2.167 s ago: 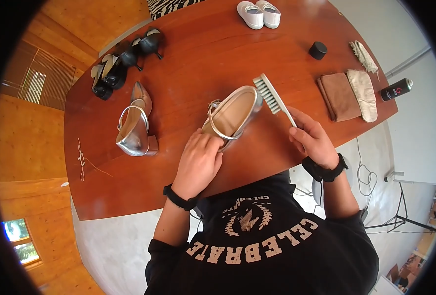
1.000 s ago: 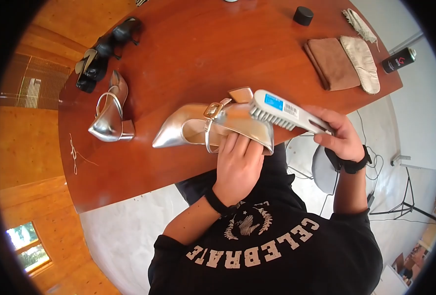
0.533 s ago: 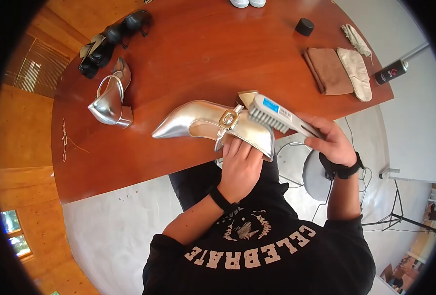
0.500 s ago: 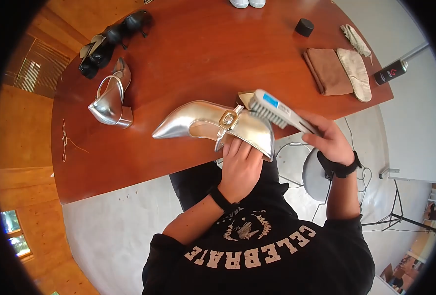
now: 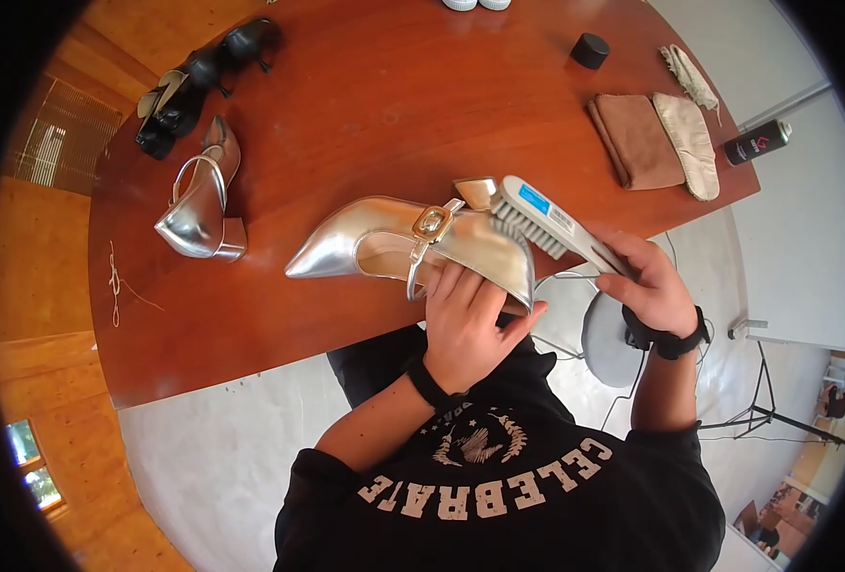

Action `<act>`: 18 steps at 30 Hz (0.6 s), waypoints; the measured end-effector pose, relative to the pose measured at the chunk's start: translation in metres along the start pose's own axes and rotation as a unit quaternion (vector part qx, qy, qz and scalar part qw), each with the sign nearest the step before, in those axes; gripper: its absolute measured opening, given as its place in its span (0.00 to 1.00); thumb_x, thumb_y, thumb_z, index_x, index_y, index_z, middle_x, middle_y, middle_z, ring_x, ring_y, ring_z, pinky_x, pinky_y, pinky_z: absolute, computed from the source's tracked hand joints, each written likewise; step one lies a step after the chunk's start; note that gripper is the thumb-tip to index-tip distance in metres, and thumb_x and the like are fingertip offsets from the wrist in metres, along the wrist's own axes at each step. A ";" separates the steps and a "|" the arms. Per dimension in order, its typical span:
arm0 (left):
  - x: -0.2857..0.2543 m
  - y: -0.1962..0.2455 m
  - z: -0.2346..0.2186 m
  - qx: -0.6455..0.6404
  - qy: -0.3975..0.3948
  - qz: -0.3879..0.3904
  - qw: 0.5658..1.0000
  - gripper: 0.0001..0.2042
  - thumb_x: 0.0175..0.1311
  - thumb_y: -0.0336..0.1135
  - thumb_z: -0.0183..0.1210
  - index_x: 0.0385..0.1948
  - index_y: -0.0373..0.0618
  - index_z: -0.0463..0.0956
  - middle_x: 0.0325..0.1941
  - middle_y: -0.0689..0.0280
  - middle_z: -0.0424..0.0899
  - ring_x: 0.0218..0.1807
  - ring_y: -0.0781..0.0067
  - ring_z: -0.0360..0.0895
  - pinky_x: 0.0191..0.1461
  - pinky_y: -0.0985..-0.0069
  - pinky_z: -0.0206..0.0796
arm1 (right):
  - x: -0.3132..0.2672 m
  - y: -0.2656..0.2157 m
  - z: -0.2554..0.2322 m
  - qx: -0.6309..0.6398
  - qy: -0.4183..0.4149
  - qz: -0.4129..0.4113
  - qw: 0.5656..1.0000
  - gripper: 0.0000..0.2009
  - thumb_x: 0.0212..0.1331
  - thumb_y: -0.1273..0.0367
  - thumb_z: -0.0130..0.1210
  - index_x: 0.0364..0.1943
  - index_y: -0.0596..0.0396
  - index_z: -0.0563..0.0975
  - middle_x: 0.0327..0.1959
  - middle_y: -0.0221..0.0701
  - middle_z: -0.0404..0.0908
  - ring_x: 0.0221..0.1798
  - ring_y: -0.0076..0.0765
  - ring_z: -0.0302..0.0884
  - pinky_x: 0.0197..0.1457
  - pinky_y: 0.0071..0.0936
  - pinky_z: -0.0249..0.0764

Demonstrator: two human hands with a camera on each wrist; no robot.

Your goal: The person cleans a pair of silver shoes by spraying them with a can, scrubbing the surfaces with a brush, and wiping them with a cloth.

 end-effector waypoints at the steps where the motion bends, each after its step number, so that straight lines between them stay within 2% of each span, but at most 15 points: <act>1: -0.001 0.000 0.000 -0.002 0.007 0.012 1.000 0.22 0.50 0.39 0.76 0.45 0.41 0.82 0.48 0.58 0.83 0.51 0.48 0.77 0.55 0.54 0.65 | -0.003 0.001 -0.003 0.004 -0.013 -0.006 1.000 0.30 0.61 0.79 0.57 0.70 0.67 0.69 0.60 0.41 0.81 0.61 0.30 0.78 0.65 0.28 0.72; 3: -0.003 0.000 0.002 0.002 -0.003 0.011 1.000 0.20 0.50 0.39 0.76 0.44 0.41 0.82 0.47 0.59 0.83 0.51 0.49 0.78 0.54 0.54 0.65 | -0.003 -0.002 -0.003 0.017 -0.021 -0.026 0.999 0.30 0.59 0.80 0.55 0.70 0.67 0.69 0.58 0.41 0.82 0.59 0.30 0.78 0.65 0.28 0.72; 6: -0.003 -0.001 0.002 0.002 -0.005 0.017 1.000 0.19 0.51 0.37 0.75 0.44 0.42 0.82 0.47 0.59 0.83 0.51 0.49 0.78 0.54 0.56 0.65 | 0.008 -0.004 -0.003 0.019 -0.028 -0.013 0.999 0.28 0.62 0.79 0.56 0.69 0.67 0.70 0.58 0.39 0.82 0.58 0.28 0.78 0.64 0.27 0.72; 9: -0.002 -0.001 0.000 0.008 -0.014 0.015 1.000 0.18 0.54 0.39 0.72 0.43 0.42 0.81 0.46 0.59 0.82 0.51 0.50 0.77 0.54 0.56 0.64 | 0.033 0.009 0.002 0.030 0.018 0.003 0.999 0.27 0.64 0.77 0.56 0.69 0.67 0.70 0.59 0.36 0.82 0.58 0.27 0.77 0.64 0.25 0.72; 12: 0.001 -0.001 -0.005 -0.002 -0.017 0.010 1.000 0.17 0.55 0.39 0.70 0.42 0.41 0.81 0.46 0.57 0.81 0.52 0.49 0.76 0.55 0.57 0.63 | 0.042 0.018 0.005 0.028 0.021 0.046 0.998 0.26 0.66 0.76 0.57 0.68 0.68 0.70 0.59 0.35 0.81 0.58 0.26 0.76 0.63 0.25 0.72; 13: 0.003 -0.002 -0.007 -0.009 -0.016 0.009 1.000 0.17 0.55 0.38 0.70 0.42 0.40 0.80 0.46 0.57 0.81 0.52 0.49 0.76 0.55 0.57 0.63 | 0.039 0.014 0.004 0.019 0.026 0.018 0.999 0.27 0.64 0.77 0.57 0.69 0.67 0.70 0.59 0.36 0.81 0.58 0.26 0.76 0.62 0.25 0.72; 18: 0.001 -0.003 -0.014 -0.050 -0.024 -0.003 0.998 0.17 0.53 0.34 0.69 0.44 0.40 0.80 0.46 0.57 0.82 0.51 0.48 0.77 0.55 0.57 0.63 | 0.010 0.005 -0.008 -0.012 -0.033 0.011 0.999 0.29 0.61 0.79 0.57 0.70 0.68 0.69 0.60 0.39 0.81 0.59 0.27 0.77 0.64 0.26 0.72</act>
Point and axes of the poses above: each hand's wrist, its own x-axis towards the middle knuckle, its own z-axis out of the palm, y = z × x, the point moved 9 cm from there along x, towards the middle knuckle
